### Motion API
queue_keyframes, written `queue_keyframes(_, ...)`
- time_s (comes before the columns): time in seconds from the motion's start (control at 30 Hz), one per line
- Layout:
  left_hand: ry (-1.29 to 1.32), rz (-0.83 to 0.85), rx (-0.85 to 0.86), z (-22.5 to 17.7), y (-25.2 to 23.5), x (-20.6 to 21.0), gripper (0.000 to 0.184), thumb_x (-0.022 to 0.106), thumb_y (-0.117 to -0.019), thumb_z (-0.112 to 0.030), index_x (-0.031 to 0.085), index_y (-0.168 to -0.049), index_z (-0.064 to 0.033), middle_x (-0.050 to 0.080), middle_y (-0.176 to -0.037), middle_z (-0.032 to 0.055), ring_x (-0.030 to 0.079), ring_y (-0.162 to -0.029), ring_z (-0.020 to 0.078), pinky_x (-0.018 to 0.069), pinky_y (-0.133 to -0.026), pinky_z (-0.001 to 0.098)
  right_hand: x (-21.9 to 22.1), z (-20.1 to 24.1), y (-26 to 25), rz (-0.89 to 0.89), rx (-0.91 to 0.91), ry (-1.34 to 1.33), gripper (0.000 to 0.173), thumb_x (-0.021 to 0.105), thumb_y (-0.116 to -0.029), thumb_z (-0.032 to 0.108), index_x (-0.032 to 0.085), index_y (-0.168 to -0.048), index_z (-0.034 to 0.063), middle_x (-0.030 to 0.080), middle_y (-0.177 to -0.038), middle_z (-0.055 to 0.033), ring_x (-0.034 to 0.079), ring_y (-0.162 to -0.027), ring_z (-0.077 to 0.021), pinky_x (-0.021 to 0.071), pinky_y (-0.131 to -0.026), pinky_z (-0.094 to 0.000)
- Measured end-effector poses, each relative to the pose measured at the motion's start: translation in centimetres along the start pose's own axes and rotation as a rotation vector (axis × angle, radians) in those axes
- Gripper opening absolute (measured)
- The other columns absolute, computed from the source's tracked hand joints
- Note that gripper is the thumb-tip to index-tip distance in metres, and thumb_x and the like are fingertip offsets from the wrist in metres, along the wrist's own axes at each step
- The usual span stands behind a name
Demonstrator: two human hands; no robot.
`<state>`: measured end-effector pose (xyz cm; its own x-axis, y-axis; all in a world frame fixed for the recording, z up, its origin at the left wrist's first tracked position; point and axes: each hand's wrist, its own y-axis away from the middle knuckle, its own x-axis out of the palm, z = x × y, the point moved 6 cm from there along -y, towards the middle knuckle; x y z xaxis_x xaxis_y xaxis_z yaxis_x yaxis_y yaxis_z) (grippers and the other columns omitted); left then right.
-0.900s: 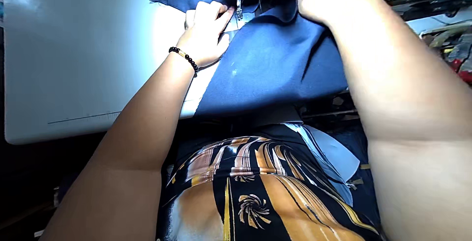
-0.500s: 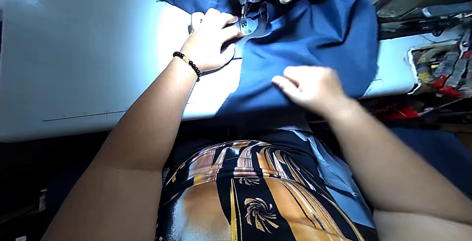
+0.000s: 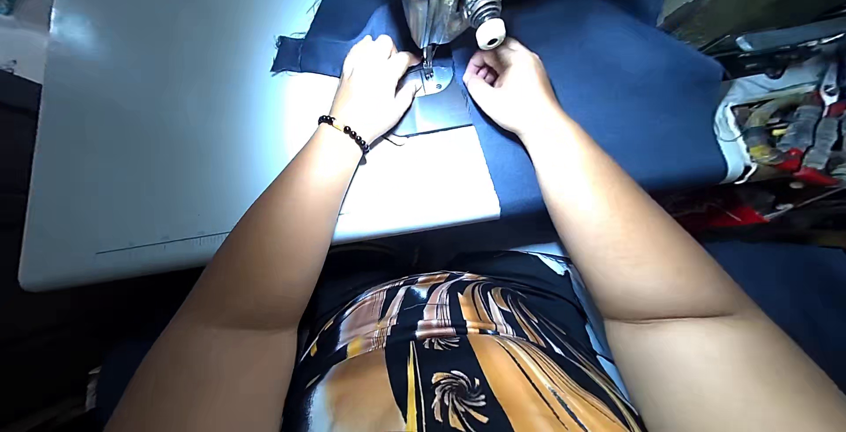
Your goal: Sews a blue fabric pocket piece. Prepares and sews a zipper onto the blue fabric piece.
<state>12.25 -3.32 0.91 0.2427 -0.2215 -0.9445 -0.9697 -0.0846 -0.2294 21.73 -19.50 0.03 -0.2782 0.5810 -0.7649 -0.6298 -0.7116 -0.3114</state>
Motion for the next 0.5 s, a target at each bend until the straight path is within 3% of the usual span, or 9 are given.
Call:
queue_keyframes(0.07,0.085,-0.045,-0.052,0.5,-0.8,0.1,0.030,0.062,-0.0997,-0.028,0.075,-0.117,-0.0076,0.065,-0.114,0.0181,0.059,-0.116,0.0351,0.0432,-0.104,0.0476,0.1,-0.3,0.2,0.002,-0.012,-0.029,0.020,0.060,-0.0938,0.016,0.071,-0.096,-0.0003,0.065,-0.100,-0.0179,0.063,-0.096,-0.0275,0.0499,-0.088,-0.0421)
queue_keyframes(0.13,0.138,-0.105,-0.073,0.6,-1.4,0.1,0.024,0.066,-0.0977,-0.027,0.078,-0.107,-0.0082,0.068,-0.114,0.0155,0.059,-0.116,0.0326,0.0447,-0.100,0.0477,0.0,-0.1,0.2,-0.004,-0.062,-0.019,0.021,0.061,-0.0943,0.017,0.072,-0.095,-0.0011,0.066,-0.100,-0.0203,0.064,-0.099,-0.0315,0.0492,-0.091,-0.0449)
queue_keyframes(0.4,0.173,-0.148,0.112,-0.2,-0.6,0.5,0.024,0.060,-0.0946,-0.028,0.075,-0.096,-0.0096,0.065,-0.104,0.0141,0.057,-0.110,0.0332,0.0406,-0.094,0.0509,-0.1,0.3,0.5,0.007,-0.120,0.036,0.022,0.057,-0.0967,0.018,0.072,-0.097,0.0009,0.064,-0.097,-0.0190,0.061,-0.098,-0.0311,0.0464,-0.090,-0.0419)
queue_keyframes(0.5,0.192,-0.086,0.209,-0.7,0.0,0.7,0.021,0.062,-0.0910,-0.028,0.077,-0.095,-0.0130,0.067,-0.106,0.0131,0.057,-0.115,0.0338,0.0331,-0.101,0.0576,0.0,0.3,0.4,0.006,-0.129,0.039,0.023,0.057,-0.0969,0.018,0.072,-0.097,0.0009,0.064,-0.096,-0.0190,0.062,-0.098,-0.0317,0.0463,-0.090,-0.0425)
